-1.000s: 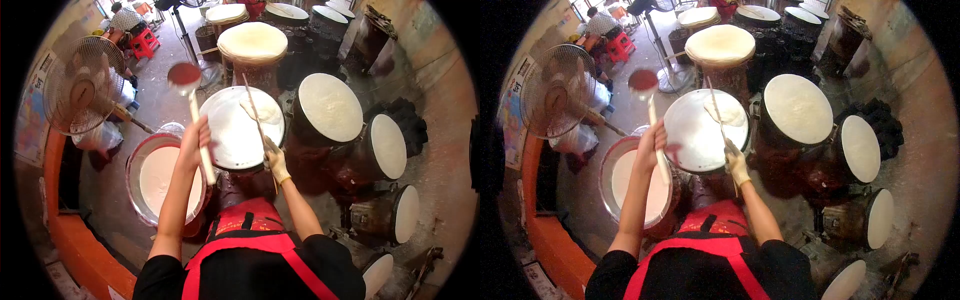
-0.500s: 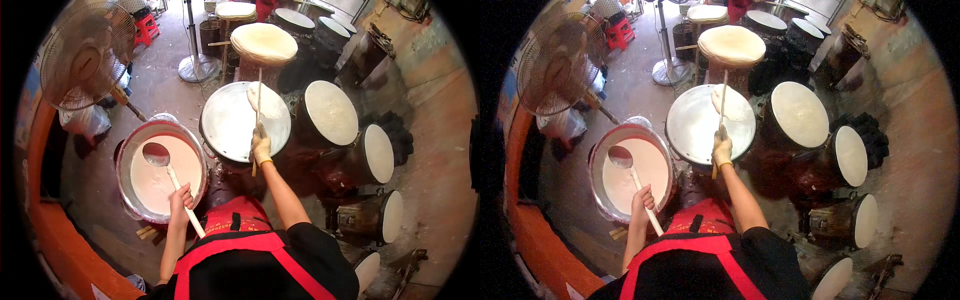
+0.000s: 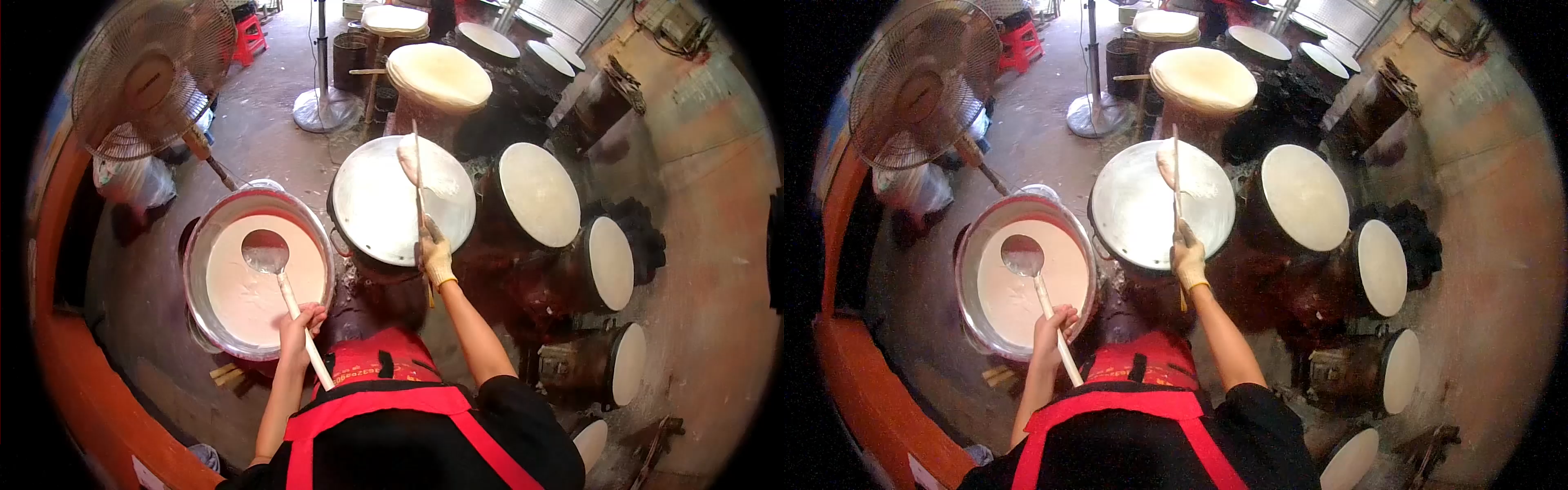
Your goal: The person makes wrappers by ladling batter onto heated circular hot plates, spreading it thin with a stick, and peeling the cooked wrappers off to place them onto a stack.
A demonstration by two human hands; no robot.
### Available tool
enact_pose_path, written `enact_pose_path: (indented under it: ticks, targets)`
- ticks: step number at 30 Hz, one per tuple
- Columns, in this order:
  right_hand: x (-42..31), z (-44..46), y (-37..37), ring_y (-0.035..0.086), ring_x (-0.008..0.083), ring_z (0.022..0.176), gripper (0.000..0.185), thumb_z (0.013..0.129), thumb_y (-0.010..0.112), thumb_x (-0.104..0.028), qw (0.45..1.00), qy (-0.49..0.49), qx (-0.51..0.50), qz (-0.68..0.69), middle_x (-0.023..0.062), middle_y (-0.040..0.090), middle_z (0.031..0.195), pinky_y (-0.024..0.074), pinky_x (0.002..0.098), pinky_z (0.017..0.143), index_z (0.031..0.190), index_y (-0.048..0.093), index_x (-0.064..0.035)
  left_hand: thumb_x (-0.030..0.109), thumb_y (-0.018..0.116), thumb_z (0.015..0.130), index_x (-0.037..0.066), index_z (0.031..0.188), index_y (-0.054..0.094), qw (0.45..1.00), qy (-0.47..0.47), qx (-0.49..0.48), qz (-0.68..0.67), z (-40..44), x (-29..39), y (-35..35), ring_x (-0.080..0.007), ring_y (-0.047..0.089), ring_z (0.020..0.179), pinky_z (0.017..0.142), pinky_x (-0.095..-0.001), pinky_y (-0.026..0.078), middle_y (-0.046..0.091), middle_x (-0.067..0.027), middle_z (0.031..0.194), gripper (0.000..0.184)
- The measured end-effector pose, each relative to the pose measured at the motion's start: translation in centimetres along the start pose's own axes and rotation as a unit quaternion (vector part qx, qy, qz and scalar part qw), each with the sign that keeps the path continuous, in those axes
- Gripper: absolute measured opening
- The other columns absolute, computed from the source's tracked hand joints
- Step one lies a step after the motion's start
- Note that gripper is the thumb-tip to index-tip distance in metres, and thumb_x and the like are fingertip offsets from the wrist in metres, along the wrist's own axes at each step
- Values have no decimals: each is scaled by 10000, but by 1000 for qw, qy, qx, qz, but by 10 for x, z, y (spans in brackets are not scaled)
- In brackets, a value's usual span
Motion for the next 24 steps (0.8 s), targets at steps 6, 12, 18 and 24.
enact_pose_path:
  ticks: [6,12,18,24]
  targets:
    - [-34,-34,-21,329,76,405,402,889,550,-195,985,42,-164,24,-35,409,561,253,238,370,1285,521,-133,85,581,843,20,870,566,999,17,24,-30,-1,-22,5,-99,476,541,492,-219,386,535,-11,662,72]
    - [-7,31,-83,360,53,390,366,902,524,-153,997,-47,-40,46,-29,494,604,303,214,347,1267,540,-133,130,600,824,52,777,534,996,61,58,-22,-9,-48,11,-106,431,506,478,-231,356,483,-1,621,112]
    - [-23,49,-24,465,112,734,345,891,560,-151,972,-36,-214,-88,38,583,891,379,229,630,1227,566,-74,133,585,822,80,693,503,987,104,101,-76,-27,-63,32,-104,399,475,480,-240,343,410,19,548,162]
    - [-25,49,-86,498,185,1152,371,887,551,-77,922,-9,-356,-153,109,566,1231,397,294,984,1258,530,-58,127,599,866,48,828,571,972,85,133,-171,-30,-80,36,-92,516,606,551,-234,429,548,-13,703,91]
Point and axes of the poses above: each hand's wrist, its own z-axis towards the middle knuckle, its own y-axis out of the palm, x = y × z, the point moved 8 cm from there along z, towards the middle knuckle
